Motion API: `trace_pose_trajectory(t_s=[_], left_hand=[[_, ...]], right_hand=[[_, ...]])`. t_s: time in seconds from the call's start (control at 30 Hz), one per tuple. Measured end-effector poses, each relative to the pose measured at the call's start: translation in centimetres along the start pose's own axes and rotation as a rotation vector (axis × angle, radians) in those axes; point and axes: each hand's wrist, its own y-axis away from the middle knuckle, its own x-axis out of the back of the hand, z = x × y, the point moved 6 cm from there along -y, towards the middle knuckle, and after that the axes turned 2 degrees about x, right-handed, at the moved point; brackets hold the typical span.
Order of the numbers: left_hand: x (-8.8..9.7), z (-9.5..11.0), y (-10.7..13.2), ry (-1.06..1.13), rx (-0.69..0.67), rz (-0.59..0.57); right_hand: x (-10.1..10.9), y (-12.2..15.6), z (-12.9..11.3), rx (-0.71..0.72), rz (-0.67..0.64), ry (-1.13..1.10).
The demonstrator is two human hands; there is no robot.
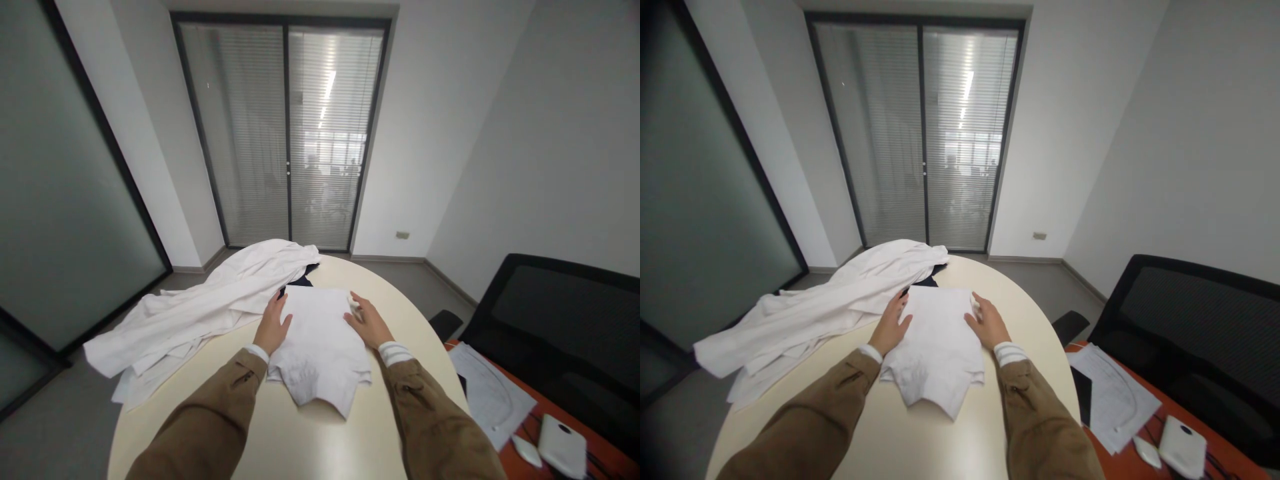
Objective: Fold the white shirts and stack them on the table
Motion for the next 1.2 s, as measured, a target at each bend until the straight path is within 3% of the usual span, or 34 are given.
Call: trace_pose_trajectory(t_s=[0.07,0.13,0.33,0.47,0.63,0.8,0.97,1.1,1.2], left_hand=[[0.9,0.0,0.4,-0.061,0.095,0.013],[1.5,0.3,1.0,-0.127,0.180,-0.057],[2.6,2.0,2.9,-0.344,0.328,-0.282],[2.2,1.6,4.2,-0.282,0.389,-0.442],[1.6,1.3,4.2,-0.041,0.283,-0.356],[1.9,2.0,4.0,-0.024,0.238,-0.272],[2.2,3.8,5.0,0.087,0.154,-0.368],[1.5,4.0,5.9,0.329,0.193,-0.495],[1.5,3.6,5.8,0.477,0.228,-0.441]], right_hand=[[0.4,0.3,-0.3,-0.084,-0.064,0.029],[0.5,0.7,-0.7,-0.123,-0.163,0.054],[0.5,1.5,-1.8,-0.018,-0.296,-0.070],[-0.2,1.6,-1.7,-0.016,-0.346,-0.106],[-0.3,1.0,-1.3,-0.044,-0.216,-0.023],[0.6,1.4,-1.1,-0.092,-0.171,-0.038],[0.9,2.8,-1.7,-0.099,-0.325,-0.219],[0.2,4.1,-2.6,-0.094,-0.523,-0.452],[0.1,4.6,-2.5,-0.132,-0.538,-0.549]])
